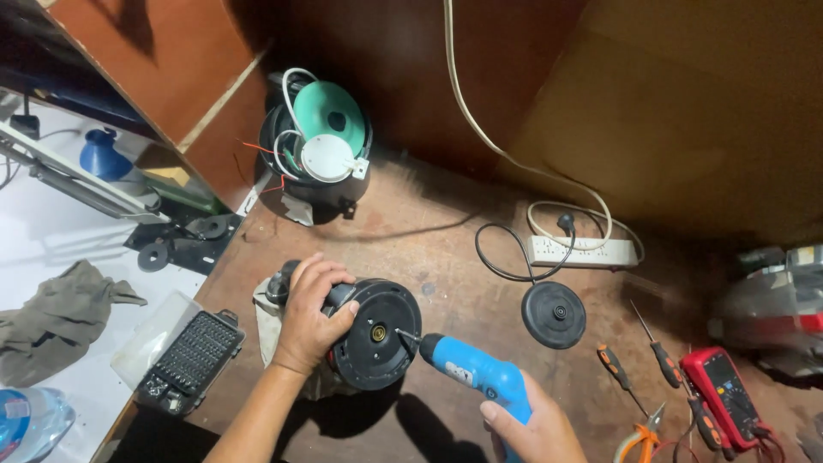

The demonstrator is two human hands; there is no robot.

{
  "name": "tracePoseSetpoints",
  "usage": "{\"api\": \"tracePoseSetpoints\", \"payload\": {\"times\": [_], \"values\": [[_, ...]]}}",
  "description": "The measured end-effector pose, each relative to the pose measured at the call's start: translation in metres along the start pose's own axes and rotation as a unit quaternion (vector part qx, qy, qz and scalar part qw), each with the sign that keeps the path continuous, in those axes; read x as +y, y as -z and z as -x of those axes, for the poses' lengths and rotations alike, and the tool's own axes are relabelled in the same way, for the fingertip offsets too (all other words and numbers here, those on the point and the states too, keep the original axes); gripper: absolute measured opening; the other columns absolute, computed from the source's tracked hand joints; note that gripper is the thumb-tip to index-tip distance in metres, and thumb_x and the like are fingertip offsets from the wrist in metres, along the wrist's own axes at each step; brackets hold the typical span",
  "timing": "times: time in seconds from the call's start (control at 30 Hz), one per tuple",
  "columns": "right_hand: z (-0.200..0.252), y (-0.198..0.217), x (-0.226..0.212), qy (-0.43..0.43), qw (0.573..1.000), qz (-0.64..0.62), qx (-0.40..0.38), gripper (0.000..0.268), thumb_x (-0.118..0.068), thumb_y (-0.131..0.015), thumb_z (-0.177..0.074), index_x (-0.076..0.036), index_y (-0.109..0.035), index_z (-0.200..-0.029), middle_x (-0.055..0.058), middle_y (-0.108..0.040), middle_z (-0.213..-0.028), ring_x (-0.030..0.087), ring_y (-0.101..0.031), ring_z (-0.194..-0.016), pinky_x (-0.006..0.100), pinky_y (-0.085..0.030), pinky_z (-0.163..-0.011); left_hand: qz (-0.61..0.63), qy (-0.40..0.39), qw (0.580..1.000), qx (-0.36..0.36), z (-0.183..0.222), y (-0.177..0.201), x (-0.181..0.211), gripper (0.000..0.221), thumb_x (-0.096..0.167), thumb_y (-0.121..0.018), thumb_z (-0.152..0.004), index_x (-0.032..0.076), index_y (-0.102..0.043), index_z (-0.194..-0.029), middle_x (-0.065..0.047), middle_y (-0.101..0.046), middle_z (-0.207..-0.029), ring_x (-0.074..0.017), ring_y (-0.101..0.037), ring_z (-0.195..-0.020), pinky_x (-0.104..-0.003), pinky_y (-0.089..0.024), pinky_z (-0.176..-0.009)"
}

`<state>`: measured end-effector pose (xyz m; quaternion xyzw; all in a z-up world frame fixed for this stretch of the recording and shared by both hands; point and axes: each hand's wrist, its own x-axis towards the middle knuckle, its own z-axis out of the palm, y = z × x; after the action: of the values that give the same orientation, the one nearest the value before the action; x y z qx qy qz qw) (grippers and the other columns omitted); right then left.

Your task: Disassembling the base and internal components of an electric kettle using an electric screwdriver and pliers.

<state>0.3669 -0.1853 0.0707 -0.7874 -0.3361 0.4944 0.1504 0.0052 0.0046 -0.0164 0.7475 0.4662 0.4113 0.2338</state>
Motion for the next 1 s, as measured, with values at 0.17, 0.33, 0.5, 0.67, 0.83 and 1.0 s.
{"api": "tracePoseSetpoints", "payload": {"times": [0.17,0.33,0.5,0.67,0.83,1.0], "values": [[0.019,-0.001,-0.005,0.089,0.986,-0.139,-0.031,0.041,-0.031,-0.086,-0.095,-0.009,-0.082,-0.13,0.013,-0.079,-0.077,0.028,-0.076,-0.053,0.04,-0.061,-0.064,-0.001,-0.005,1.0,-0.006,0.004,0.001,0.004,0.047,0.052,-0.071,-0.098,0.013,-0.082,-0.123,-0.01,-0.074,-0.138,-0.0446,-0.054,-0.157,-0.064,-0.038,-0.136],[0.014,0.0,-0.005,0.052,0.973,-0.219,-0.046,0.049,-0.026,-0.087,-0.093,-0.002,-0.082,-0.135,0.022,-0.073,-0.079,0.036,-0.069,-0.055,0.047,-0.056,-0.057,-0.005,0.006,1.0,-0.006,0.001,0.001,0.003,0.047,0.051,-0.072,-0.096,0.014,-0.082,-0.122,-0.01,-0.075,-0.138,-0.0443,-0.053,-0.158,-0.064,-0.039,-0.135],[0.008,0.004,0.002,0.046,0.998,0.047,-0.016,0.073,-0.049,-0.088,-0.089,-0.038,-0.074,-0.159,0.003,-0.088,-0.07,0.016,-0.087,-0.061,0.03,-0.067,-0.081,-0.009,0.007,1.0,-0.001,0.002,0.0,0.008,0.054,0.059,-0.067,-0.098,0.012,-0.082,-0.121,-0.011,-0.075,-0.137,-0.0451,-0.053,-0.159,-0.066,-0.039,-0.134],[0.01,0.002,0.008,0.044,0.999,-0.01,-0.018,0.065,-0.043,-0.087,-0.09,-0.029,-0.078,-0.153,0.007,-0.088,-0.078,0.022,-0.087,-0.065,0.036,-0.065,-0.079,-0.002,-0.002,1.0,0.001,0.001,-0.001,0.008,0.049,0.054,-0.069,-0.099,0.012,-0.082,-0.121,-0.011,-0.074,-0.137,-0.0439,-0.055,-0.155,-0.065,-0.039,-0.136],[-0.008,-0.004,0.019,0.014,0.945,-0.32,-0.071,0.04,-0.02,-0.08,-0.101,0.01,-0.071,-0.127,0.034,-0.062,-0.07,0.043,-0.064,-0.056,0.055,-0.054,-0.055,-0.008,0.002,1.0,0.003,-0.004,-0.002,0.007,0.049,0.054,-0.07,-0.097,0.012,-0.081,-0.122,-0.011,-0.074,-0.138,-0.0459,-0.054,-0.158,-0.065,-0.04,-0.134],[-0.01,-0.003,0.038,-0.018,0.9,-0.431,-0.066,0.05,-0.028,-0.069,-0.111,0.004,-0.063,-0.149,0.028,-0.058,-0.096,0.037,-0.054,-0.063,0.053,-0.048,-0.055,0.002,-0.026,1.0,0.016,-0.004,-0.003,0.01,0.049,0.054,-0.069,-0.1,0.011,-0.08,-0.121,-0.011,-0.073,-0.134,-0.0416,-0.057,-0.149,-0.064,-0.038,-0.138]]}}
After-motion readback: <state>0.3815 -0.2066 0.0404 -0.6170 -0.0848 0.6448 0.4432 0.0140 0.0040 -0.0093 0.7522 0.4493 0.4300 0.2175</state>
